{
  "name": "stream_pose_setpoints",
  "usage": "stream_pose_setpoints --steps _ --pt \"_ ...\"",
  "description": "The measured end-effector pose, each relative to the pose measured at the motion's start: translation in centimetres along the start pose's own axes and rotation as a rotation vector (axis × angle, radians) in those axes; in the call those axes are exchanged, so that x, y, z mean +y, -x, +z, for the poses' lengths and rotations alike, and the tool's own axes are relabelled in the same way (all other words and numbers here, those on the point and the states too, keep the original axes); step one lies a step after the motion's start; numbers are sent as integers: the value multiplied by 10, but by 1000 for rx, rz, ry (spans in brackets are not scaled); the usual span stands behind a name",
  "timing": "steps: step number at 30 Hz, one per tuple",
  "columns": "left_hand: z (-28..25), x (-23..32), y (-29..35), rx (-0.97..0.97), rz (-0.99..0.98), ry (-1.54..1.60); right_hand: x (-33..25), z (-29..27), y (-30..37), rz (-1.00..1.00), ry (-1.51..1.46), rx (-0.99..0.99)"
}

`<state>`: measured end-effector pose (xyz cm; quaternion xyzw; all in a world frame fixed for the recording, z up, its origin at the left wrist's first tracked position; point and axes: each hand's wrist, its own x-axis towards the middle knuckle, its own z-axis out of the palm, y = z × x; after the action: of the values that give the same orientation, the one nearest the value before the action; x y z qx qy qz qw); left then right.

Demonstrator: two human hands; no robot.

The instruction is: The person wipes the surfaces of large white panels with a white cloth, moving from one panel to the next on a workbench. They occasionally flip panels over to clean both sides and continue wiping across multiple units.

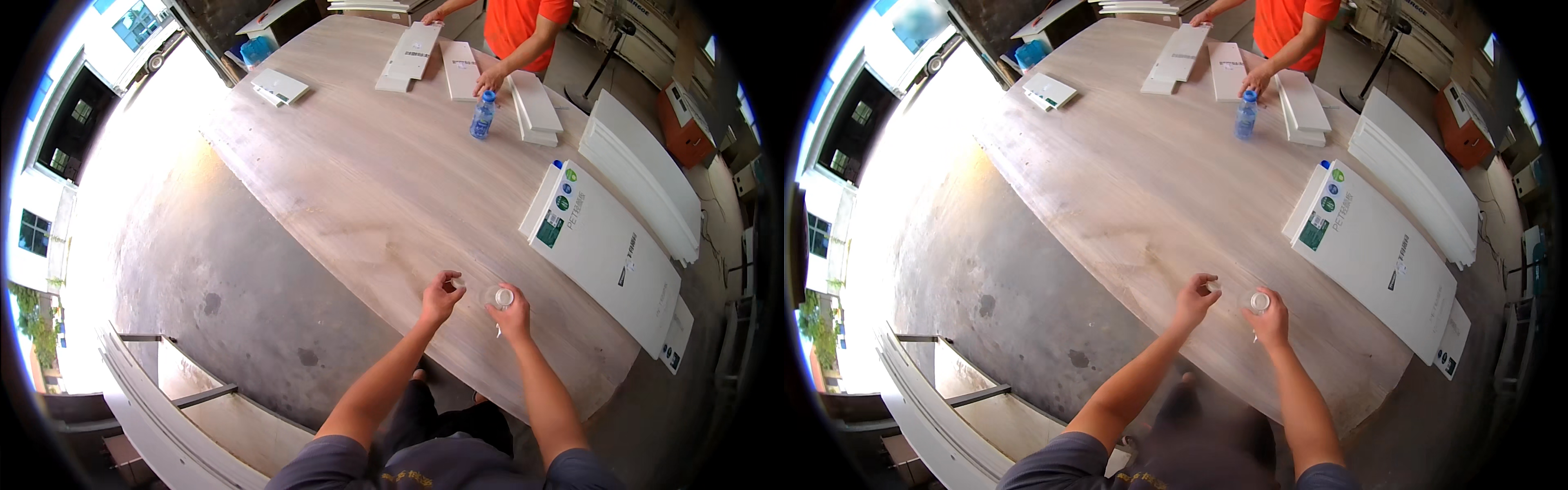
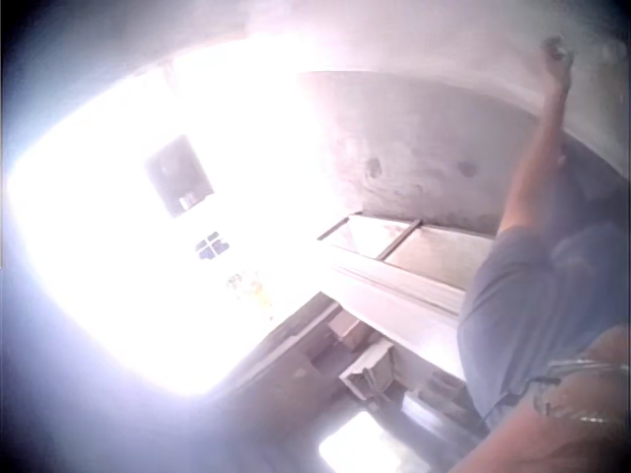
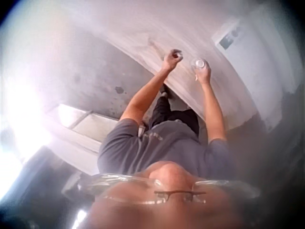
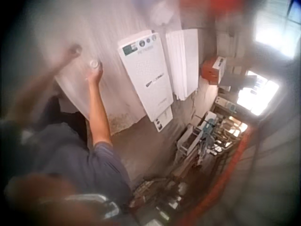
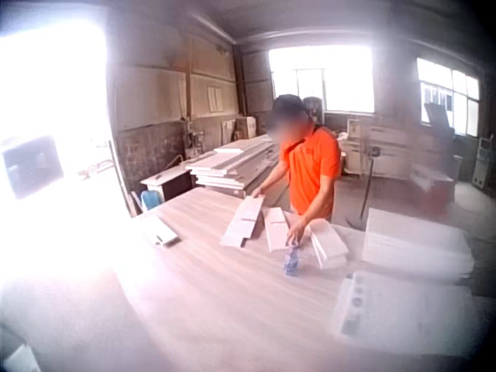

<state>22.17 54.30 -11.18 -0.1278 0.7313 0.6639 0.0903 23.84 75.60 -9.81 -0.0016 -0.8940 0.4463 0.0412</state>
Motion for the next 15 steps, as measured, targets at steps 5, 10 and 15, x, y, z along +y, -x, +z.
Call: stream_pose_setpoints --steps 5,10,15 --pt "113 28 8 -109 396 -202 38 -121 73 232 84 45" --pt "295 66 19 -343 762 -416 104 -229 141 315 164 175" --pt "441 75 -12 -396 855 -742 155 -289 183 309 171 207"
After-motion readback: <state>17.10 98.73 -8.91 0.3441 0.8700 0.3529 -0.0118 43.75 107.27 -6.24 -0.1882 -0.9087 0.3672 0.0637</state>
